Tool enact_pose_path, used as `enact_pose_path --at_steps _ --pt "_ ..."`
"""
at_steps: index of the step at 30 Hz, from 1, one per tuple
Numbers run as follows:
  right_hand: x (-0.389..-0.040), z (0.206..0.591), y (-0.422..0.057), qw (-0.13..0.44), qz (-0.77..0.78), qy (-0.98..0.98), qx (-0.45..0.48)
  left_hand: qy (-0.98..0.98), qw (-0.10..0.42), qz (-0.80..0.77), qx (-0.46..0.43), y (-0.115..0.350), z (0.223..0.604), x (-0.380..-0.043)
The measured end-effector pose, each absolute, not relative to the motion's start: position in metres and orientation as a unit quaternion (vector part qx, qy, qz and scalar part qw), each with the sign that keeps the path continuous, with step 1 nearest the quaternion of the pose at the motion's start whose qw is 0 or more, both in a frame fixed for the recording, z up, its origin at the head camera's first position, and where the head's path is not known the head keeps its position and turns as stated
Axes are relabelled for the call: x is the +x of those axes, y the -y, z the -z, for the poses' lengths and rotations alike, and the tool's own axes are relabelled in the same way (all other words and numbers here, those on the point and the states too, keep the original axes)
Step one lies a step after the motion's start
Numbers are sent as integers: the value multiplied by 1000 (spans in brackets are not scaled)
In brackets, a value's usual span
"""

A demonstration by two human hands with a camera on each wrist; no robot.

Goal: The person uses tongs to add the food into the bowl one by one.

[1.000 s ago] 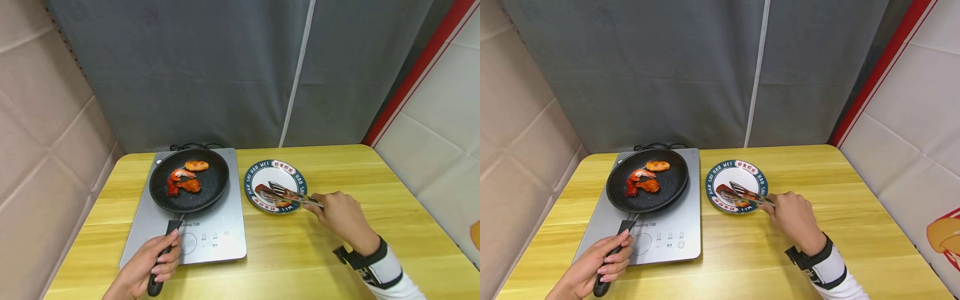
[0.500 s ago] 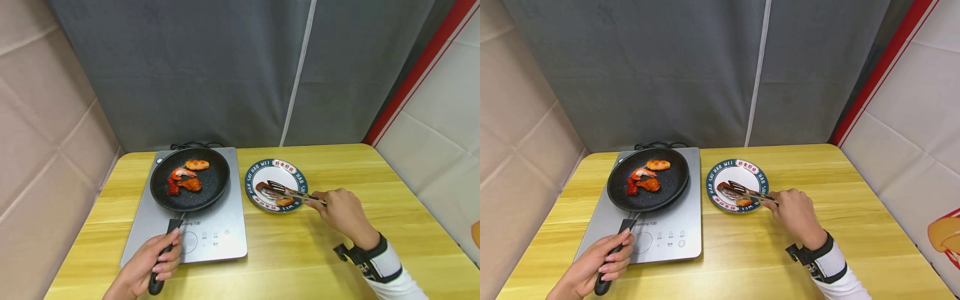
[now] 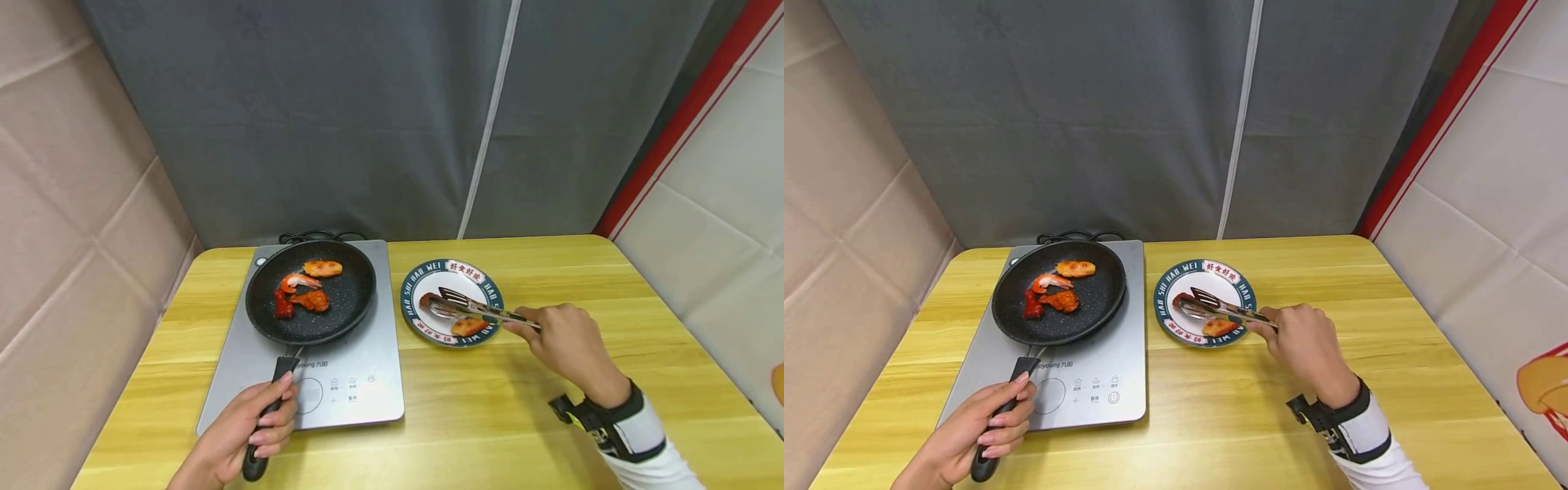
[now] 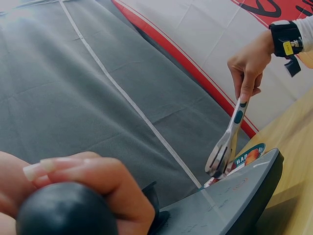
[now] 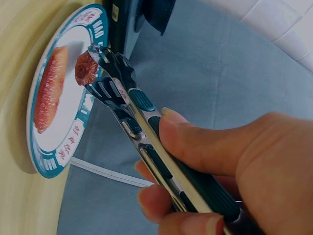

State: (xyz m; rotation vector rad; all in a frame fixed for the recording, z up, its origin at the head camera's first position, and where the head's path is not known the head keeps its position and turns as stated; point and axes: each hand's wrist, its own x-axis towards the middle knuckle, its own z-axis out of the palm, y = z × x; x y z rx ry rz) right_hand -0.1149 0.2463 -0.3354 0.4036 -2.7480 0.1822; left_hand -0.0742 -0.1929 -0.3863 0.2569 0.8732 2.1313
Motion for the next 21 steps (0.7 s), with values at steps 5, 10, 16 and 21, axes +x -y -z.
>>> enact_pose_path --at_steps 5,10,16,21 --pt "-114 328 -247 195 -68 968 142 -345 402 -842 102 193 386 -75" --pt "-113 316 -243 210 -76 964 147 -347 401 -841 106 193 386 -75" --pt "-116 297 -226 224 -78 956 171 -343 406 -841 102 193 386 -74" --pt "-118 284 -205 237 -92 948 194 -340 407 -842 102 193 386 -74"
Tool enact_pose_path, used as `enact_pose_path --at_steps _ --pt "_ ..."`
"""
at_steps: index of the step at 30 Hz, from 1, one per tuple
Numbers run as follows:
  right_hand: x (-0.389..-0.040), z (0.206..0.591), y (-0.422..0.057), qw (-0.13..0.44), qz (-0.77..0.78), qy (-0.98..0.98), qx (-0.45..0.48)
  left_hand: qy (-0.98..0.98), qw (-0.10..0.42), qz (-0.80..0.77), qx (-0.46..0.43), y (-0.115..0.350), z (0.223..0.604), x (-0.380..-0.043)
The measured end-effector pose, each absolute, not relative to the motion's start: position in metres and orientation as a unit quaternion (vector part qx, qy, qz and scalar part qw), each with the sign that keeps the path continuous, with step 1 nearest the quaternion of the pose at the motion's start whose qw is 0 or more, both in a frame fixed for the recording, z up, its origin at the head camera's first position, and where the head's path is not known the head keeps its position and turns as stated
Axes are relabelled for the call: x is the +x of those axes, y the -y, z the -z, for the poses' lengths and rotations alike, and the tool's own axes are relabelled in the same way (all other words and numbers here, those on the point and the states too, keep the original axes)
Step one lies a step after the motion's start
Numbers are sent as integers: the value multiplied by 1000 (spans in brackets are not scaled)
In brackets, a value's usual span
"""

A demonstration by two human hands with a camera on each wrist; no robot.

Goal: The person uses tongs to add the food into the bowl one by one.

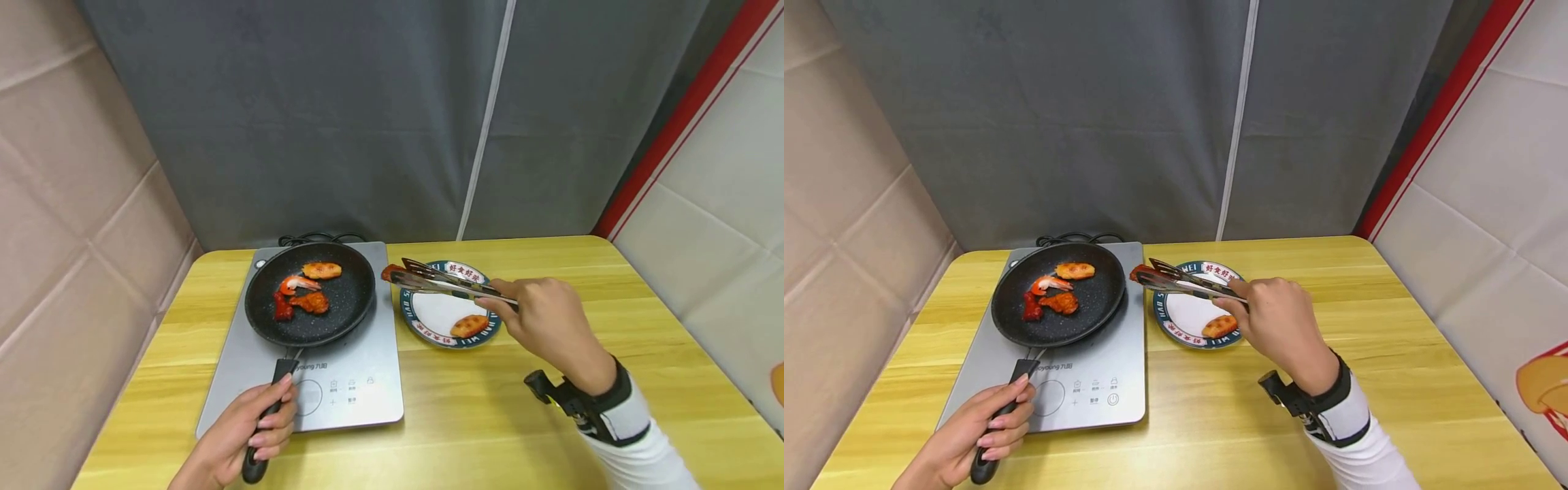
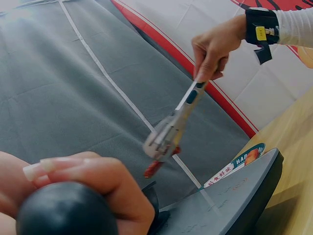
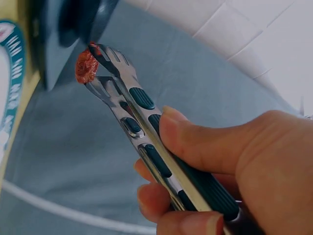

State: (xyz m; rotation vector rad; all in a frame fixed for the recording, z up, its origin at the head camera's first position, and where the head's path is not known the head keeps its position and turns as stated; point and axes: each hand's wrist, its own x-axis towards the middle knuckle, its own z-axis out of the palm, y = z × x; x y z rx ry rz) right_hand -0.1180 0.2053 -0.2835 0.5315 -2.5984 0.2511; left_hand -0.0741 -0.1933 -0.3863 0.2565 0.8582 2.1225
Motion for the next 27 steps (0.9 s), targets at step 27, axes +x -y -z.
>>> enact_pose_path --at_steps 27 --pt "-157 296 -120 204 -96 939 260 -346 396 -844 103 193 386 -73"
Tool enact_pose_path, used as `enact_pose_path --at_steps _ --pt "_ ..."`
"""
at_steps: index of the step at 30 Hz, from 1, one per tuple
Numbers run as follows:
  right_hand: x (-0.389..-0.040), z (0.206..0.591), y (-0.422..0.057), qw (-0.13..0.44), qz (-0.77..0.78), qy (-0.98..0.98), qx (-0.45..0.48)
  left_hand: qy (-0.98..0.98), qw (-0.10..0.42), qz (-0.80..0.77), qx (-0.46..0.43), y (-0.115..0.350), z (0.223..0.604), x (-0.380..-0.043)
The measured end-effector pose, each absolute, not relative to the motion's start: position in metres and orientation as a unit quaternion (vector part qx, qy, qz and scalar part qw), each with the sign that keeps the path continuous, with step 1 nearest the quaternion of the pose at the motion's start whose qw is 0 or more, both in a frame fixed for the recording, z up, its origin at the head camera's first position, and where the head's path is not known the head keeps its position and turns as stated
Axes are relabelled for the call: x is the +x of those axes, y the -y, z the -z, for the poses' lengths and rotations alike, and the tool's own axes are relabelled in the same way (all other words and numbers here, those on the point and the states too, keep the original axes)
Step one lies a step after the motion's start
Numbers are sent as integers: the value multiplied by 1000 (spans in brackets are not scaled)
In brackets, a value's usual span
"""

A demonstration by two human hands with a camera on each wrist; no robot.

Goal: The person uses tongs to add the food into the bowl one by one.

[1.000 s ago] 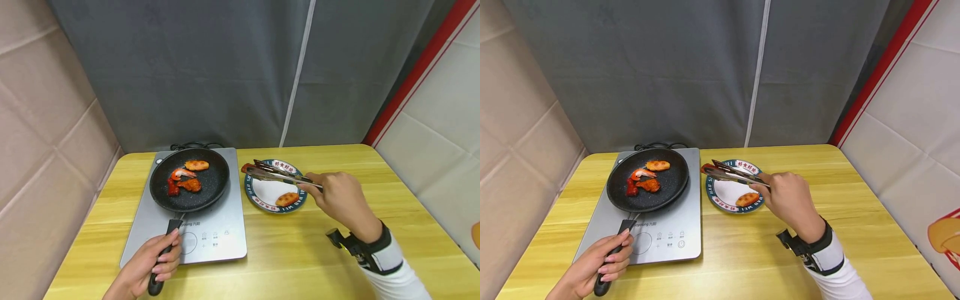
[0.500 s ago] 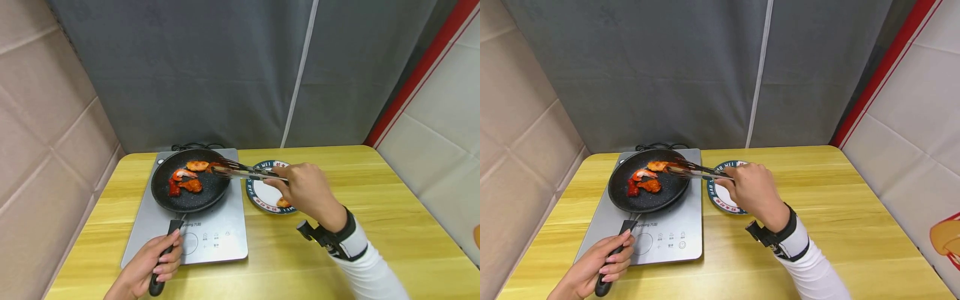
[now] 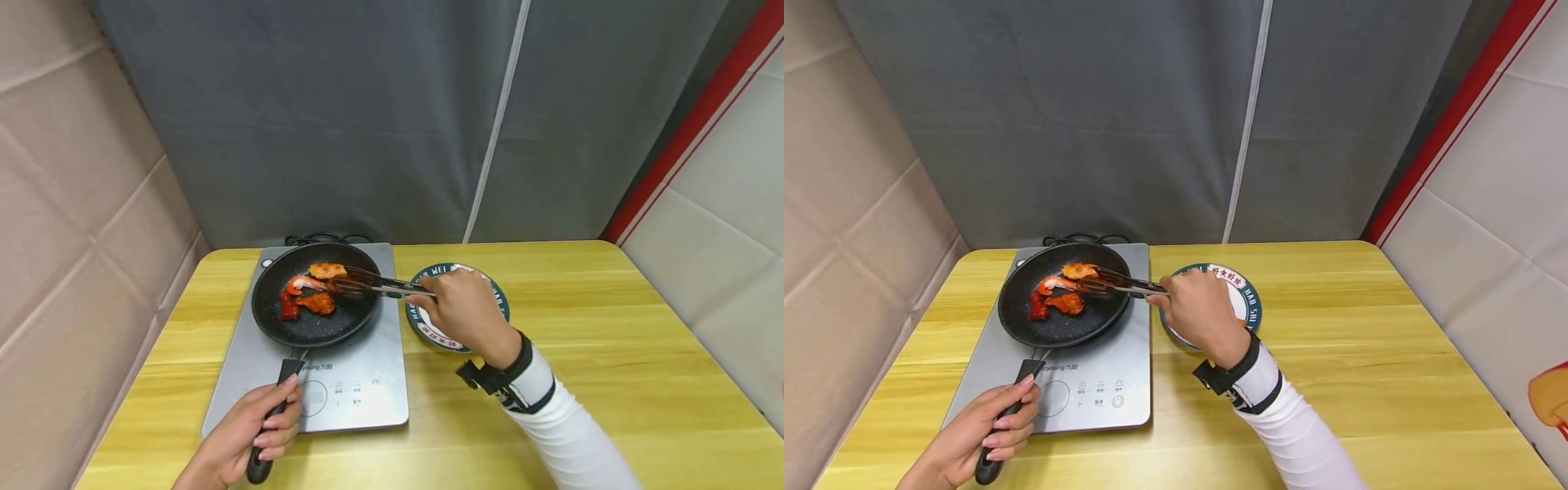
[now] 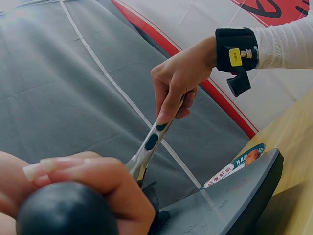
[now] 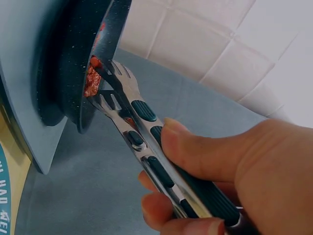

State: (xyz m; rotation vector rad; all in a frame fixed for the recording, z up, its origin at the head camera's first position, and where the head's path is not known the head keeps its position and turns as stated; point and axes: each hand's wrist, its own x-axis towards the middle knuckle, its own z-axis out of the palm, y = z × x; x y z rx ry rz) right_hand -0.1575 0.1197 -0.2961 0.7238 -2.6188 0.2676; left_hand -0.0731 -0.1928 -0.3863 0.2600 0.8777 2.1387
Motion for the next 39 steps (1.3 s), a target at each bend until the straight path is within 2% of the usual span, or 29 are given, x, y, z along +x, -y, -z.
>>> enact_pose_path --at_steps 6,16,28,32,39 --pt "-164 299 -109 186 -82 947 248 -342 400 -845 99 193 386 -73" --pt "-169 298 -100 191 -74 947 248 -350 384 -844 131 192 388 -73" --pt "-167 285 -94 155 -42 959 232 -354 383 -843 134 193 388 -73" --pt "-162 277 -101 149 -47 962 224 -351 384 -843 133 193 388 -73" --pt "-150 268 -139 174 -78 959 208 -351 391 -843 113 193 387 -73"
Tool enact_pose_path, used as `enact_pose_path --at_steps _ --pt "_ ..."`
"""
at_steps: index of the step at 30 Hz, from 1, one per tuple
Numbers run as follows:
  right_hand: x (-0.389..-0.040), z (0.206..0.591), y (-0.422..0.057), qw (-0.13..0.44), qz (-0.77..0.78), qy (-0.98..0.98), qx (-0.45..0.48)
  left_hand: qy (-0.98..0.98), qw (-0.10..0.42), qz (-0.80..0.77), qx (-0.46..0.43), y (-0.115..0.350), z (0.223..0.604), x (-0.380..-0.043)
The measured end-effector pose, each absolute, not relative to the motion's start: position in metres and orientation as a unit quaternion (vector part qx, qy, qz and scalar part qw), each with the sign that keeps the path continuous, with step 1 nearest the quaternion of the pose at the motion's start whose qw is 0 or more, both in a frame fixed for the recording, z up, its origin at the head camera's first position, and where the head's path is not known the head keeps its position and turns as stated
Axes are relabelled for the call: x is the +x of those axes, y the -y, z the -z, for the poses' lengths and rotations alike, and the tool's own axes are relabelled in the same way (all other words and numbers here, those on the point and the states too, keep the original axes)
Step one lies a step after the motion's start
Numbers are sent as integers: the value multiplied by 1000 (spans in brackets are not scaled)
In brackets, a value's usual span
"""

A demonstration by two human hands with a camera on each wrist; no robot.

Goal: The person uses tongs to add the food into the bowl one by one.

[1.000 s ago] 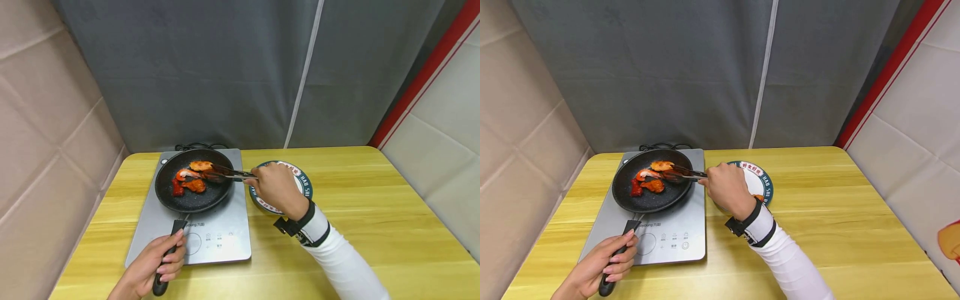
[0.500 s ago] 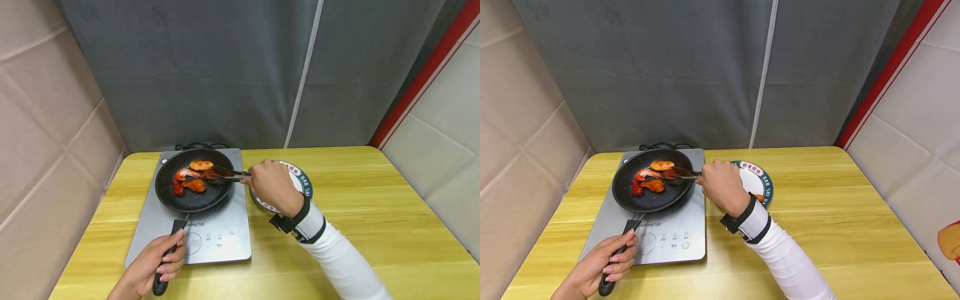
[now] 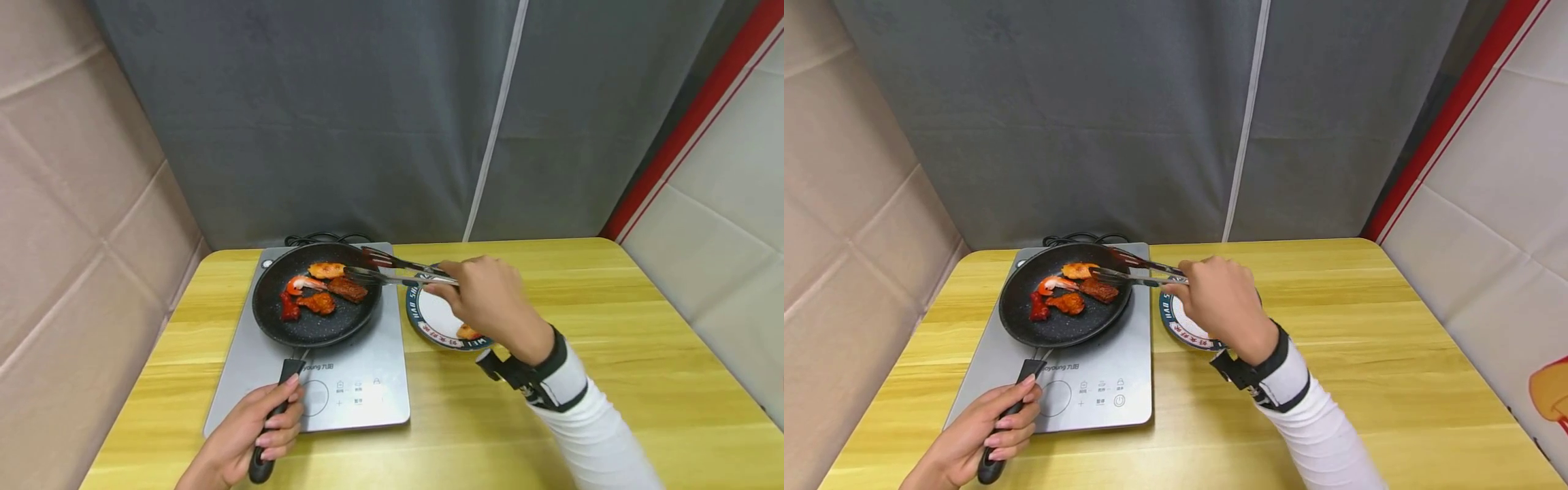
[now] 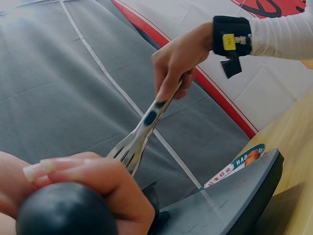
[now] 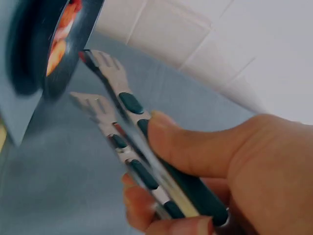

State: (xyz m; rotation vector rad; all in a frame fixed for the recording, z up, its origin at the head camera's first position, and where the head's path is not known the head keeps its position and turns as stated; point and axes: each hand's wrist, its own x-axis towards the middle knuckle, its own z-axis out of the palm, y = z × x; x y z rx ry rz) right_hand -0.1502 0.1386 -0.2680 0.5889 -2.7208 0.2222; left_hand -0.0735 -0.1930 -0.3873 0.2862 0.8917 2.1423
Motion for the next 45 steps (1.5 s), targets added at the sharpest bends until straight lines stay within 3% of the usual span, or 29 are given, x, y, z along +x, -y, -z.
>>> enact_pose_path --at_steps 12,15,21,27,35,45 --pt "-131 265 -226 192 -65 956 212 -359 383 -842 123 190 387 -75" --pt "-132 269 -245 155 -56 967 196 -359 381 -843 123 190 388 -75" --pt "-133 278 -289 23 -63 988 141 -344 381 -847 138 189 390 -74" --pt "-131 291 -323 -6 -75 990 122 -343 383 -848 132 191 389 -74" --pt "-131 303 -331 -17 -74 988 138 -346 384 -846 132 190 389 -75" --pt "-130 312 -299 5 -64 986 153 -347 395 -844 105 191 387 -74"
